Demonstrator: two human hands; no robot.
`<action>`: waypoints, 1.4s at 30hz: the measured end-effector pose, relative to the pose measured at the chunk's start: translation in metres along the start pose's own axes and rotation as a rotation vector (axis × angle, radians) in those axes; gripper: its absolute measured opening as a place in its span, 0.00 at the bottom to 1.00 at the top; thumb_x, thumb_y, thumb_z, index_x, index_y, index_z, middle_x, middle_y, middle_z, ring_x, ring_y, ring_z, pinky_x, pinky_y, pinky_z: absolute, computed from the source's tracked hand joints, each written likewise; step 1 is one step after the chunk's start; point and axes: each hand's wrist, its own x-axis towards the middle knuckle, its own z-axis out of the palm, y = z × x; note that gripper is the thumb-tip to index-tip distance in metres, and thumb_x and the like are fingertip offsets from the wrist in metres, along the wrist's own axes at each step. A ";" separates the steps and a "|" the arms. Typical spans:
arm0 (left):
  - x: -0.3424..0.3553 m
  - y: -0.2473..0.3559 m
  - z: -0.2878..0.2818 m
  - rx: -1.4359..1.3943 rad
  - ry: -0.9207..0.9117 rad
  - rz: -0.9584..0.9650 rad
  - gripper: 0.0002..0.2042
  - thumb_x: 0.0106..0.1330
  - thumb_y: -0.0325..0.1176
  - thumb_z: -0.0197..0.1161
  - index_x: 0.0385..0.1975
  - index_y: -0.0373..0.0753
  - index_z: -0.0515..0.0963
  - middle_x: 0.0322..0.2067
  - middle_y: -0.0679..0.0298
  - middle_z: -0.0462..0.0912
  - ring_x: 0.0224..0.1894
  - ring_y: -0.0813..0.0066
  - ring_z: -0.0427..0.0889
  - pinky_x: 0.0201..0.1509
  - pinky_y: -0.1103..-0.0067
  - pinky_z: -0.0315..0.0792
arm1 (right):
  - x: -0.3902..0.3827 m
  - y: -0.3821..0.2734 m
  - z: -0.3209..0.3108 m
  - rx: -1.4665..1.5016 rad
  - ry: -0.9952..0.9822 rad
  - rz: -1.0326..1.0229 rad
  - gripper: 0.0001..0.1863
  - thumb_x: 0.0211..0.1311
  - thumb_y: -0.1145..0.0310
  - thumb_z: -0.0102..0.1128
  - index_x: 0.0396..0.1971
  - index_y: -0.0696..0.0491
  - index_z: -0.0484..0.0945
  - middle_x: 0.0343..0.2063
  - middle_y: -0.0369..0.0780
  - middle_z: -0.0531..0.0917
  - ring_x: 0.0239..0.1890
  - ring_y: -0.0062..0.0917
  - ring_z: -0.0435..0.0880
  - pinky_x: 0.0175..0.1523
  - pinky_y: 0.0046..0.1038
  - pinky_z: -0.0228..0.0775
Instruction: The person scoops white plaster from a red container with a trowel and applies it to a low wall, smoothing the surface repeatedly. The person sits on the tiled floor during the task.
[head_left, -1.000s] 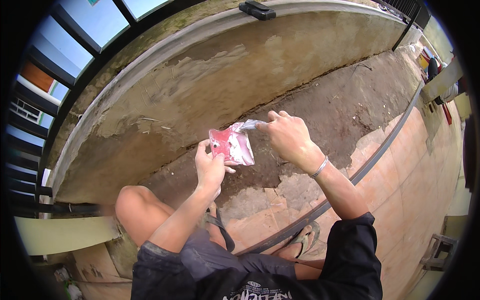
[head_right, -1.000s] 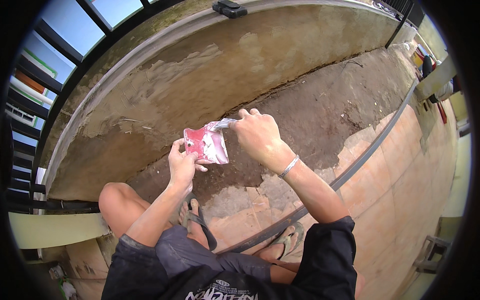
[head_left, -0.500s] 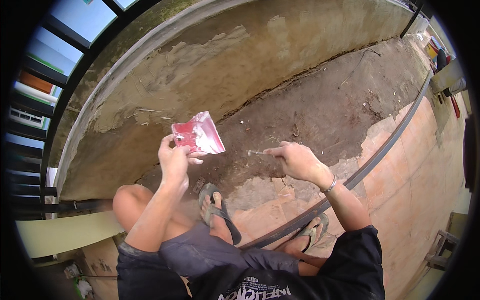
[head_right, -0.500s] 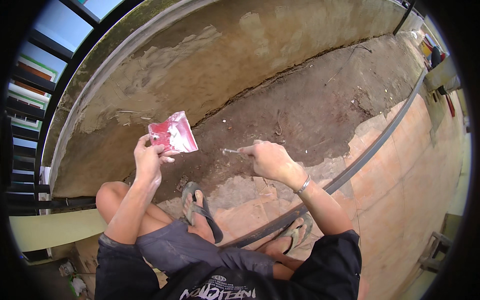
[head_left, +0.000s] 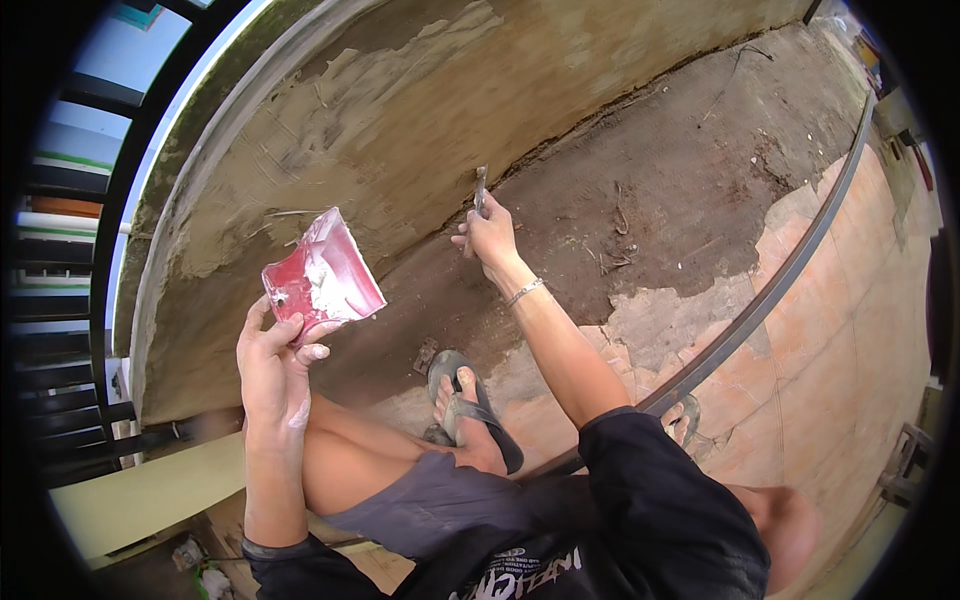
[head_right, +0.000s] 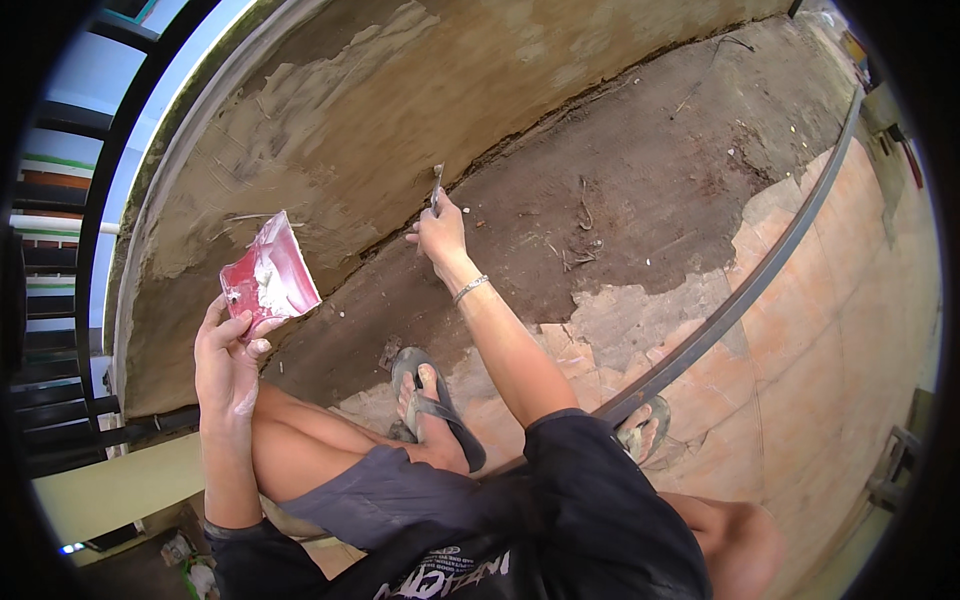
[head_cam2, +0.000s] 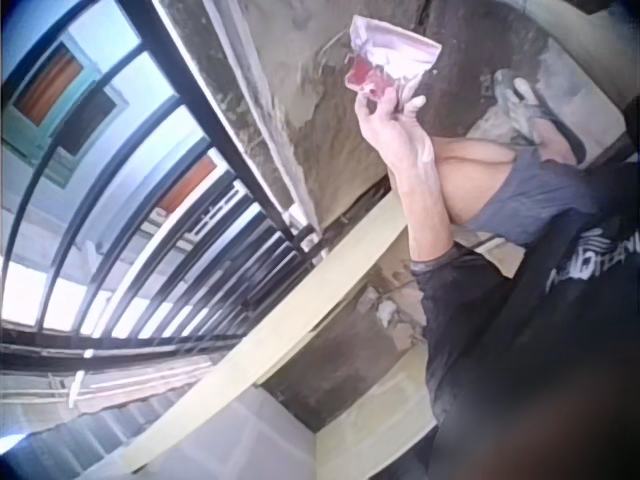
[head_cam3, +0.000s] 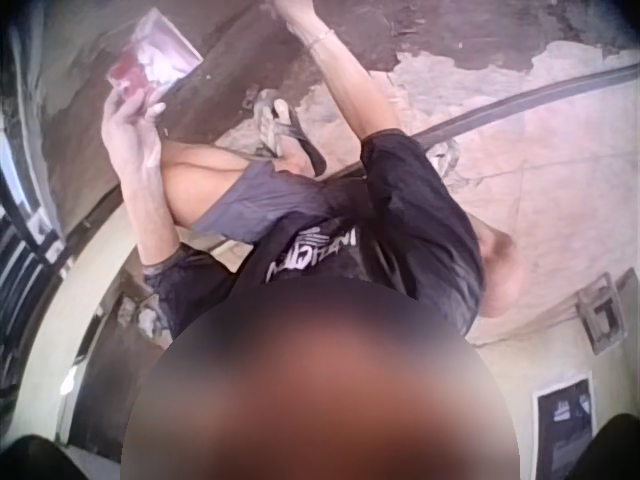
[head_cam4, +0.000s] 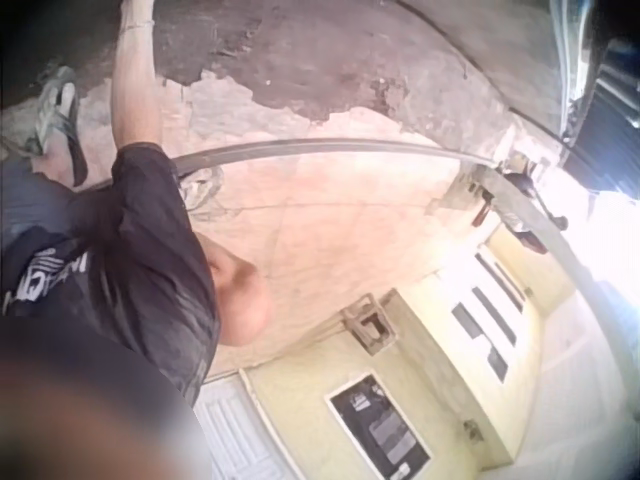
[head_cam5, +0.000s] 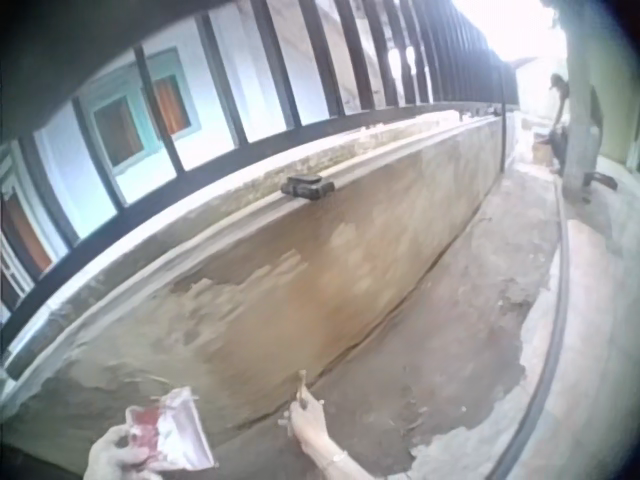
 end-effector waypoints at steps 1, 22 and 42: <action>0.000 0.000 -0.001 -0.006 -0.004 -0.004 0.23 0.67 0.18 0.52 0.64 0.25 0.64 0.48 0.51 0.83 0.39 0.66 0.90 0.27 0.82 0.79 | 0.003 0.000 0.010 0.011 0.074 0.002 0.28 0.73 0.80 0.48 0.72 0.61 0.62 0.36 0.37 0.75 0.33 0.20 0.79 0.38 0.27 0.87; 0.006 -0.004 0.016 0.039 -0.047 0.044 0.24 0.68 0.18 0.52 0.65 0.25 0.62 0.51 0.48 0.82 0.40 0.62 0.90 0.29 0.80 0.79 | -0.010 0.021 0.085 0.352 0.135 -0.003 0.23 0.72 0.78 0.47 0.65 0.65 0.65 0.28 0.38 0.76 0.22 0.23 0.78 0.30 0.28 0.80; 0.018 -0.003 0.017 0.022 -0.068 0.057 0.23 0.69 0.19 0.54 0.64 0.27 0.65 0.52 0.51 0.82 0.44 0.63 0.89 0.31 0.80 0.80 | -0.013 0.013 0.045 0.363 0.101 0.224 0.24 0.68 0.82 0.46 0.65 0.62 0.70 0.31 0.35 0.74 0.28 0.20 0.78 0.31 0.28 0.79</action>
